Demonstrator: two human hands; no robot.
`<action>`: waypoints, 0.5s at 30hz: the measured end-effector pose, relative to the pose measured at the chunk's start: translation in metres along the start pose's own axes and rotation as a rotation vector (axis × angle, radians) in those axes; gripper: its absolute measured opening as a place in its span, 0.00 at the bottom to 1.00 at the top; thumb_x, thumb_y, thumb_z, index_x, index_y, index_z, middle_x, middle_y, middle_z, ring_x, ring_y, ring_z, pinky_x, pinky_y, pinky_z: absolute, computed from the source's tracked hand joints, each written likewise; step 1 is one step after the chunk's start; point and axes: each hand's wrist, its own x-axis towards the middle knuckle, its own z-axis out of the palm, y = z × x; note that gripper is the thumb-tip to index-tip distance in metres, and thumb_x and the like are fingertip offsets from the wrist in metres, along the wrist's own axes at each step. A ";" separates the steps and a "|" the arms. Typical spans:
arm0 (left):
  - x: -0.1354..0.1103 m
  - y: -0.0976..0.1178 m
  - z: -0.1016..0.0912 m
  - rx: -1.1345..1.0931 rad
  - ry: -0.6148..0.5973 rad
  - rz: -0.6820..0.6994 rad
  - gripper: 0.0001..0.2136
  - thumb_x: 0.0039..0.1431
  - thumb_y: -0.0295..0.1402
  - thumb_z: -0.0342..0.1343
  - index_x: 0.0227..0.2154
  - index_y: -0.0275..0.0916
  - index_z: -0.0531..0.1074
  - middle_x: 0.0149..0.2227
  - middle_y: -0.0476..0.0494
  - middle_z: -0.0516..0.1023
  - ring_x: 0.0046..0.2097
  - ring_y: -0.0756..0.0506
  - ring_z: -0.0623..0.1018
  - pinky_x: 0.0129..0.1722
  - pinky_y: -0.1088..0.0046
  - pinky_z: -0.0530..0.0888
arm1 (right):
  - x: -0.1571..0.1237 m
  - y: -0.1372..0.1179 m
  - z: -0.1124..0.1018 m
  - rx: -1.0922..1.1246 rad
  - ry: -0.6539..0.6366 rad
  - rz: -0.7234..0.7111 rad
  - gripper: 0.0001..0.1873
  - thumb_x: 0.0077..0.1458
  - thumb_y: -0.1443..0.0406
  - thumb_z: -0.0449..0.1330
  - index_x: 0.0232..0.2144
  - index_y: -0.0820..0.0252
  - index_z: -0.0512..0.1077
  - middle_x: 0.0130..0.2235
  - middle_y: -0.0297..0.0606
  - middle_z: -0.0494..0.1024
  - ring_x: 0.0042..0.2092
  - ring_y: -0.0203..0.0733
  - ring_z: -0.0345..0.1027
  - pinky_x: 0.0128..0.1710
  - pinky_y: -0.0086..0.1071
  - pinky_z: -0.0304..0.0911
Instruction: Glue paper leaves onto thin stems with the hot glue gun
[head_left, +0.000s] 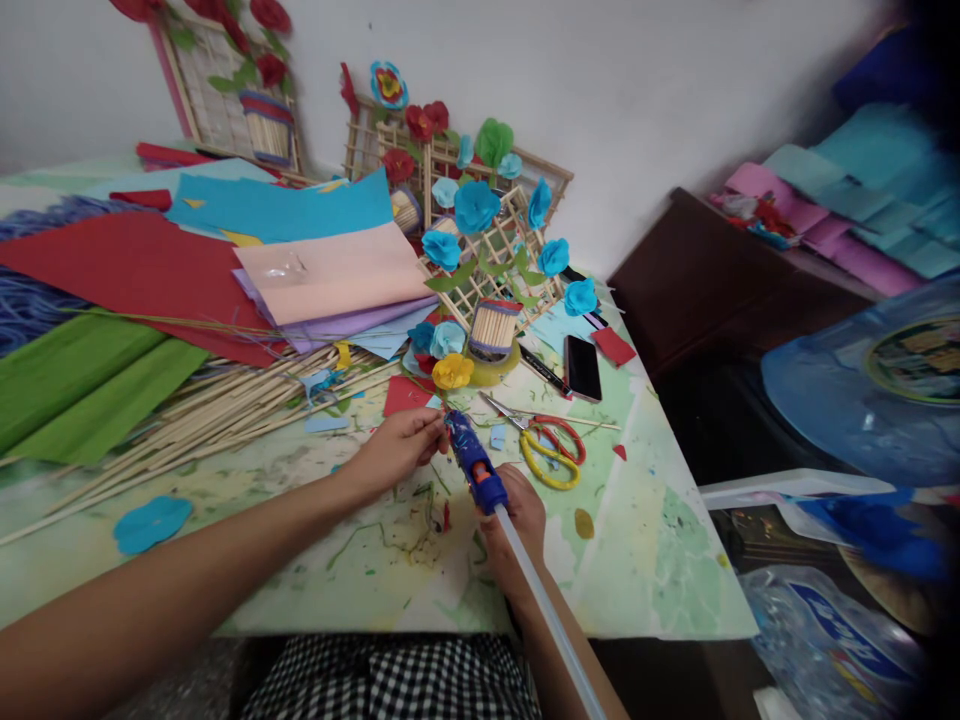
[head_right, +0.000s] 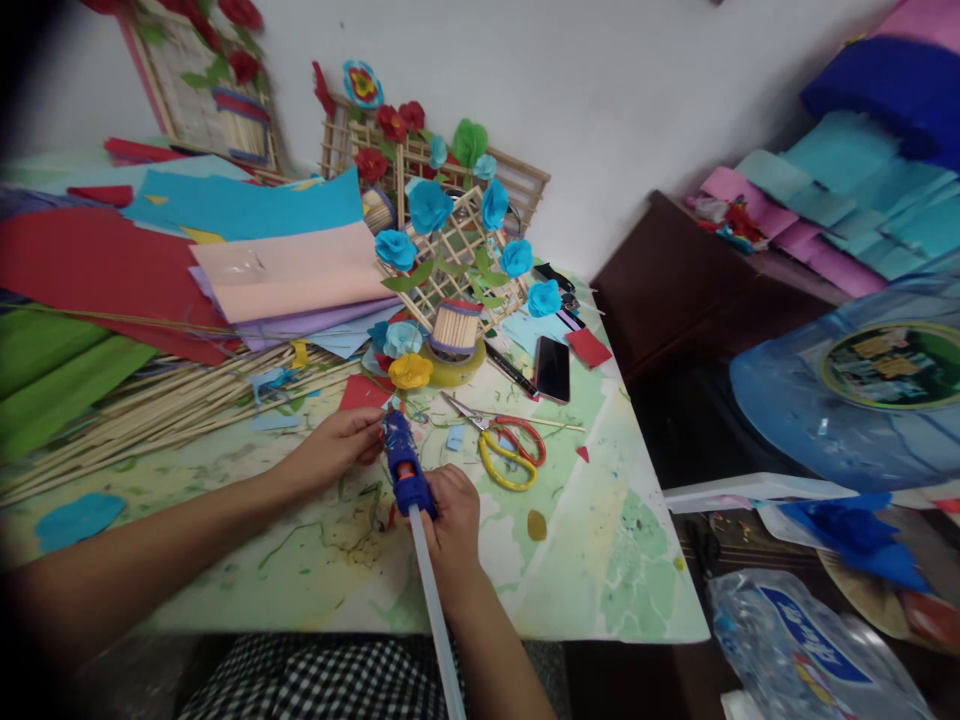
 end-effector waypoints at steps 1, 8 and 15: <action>0.000 0.000 0.000 0.001 -0.001 0.000 0.17 0.54 0.46 0.52 0.20 0.38 0.63 0.16 0.56 0.56 0.19 0.54 0.55 0.18 0.77 0.50 | 0.000 0.000 0.000 -0.001 -0.001 -0.002 0.14 0.57 0.59 0.49 0.22 0.57 0.63 0.22 0.30 0.60 0.25 0.37 0.56 0.26 0.31 0.51; 0.000 0.001 0.000 0.000 0.017 -0.018 0.17 0.52 0.46 0.53 0.19 0.38 0.62 0.16 0.56 0.56 0.18 0.54 0.55 0.18 0.78 0.50 | 0.000 -0.001 0.001 -0.023 0.003 -0.022 0.14 0.57 0.60 0.49 0.22 0.58 0.63 0.22 0.30 0.60 0.26 0.37 0.56 0.27 0.31 0.51; -0.001 0.002 0.001 -0.011 0.010 -0.020 0.17 0.52 0.46 0.53 0.19 0.38 0.61 0.16 0.57 0.56 0.18 0.54 0.55 0.18 0.78 0.51 | 0.000 -0.001 0.000 -0.017 0.001 -0.031 0.12 0.56 0.61 0.48 0.23 0.58 0.64 0.22 0.31 0.61 0.26 0.37 0.57 0.27 0.31 0.50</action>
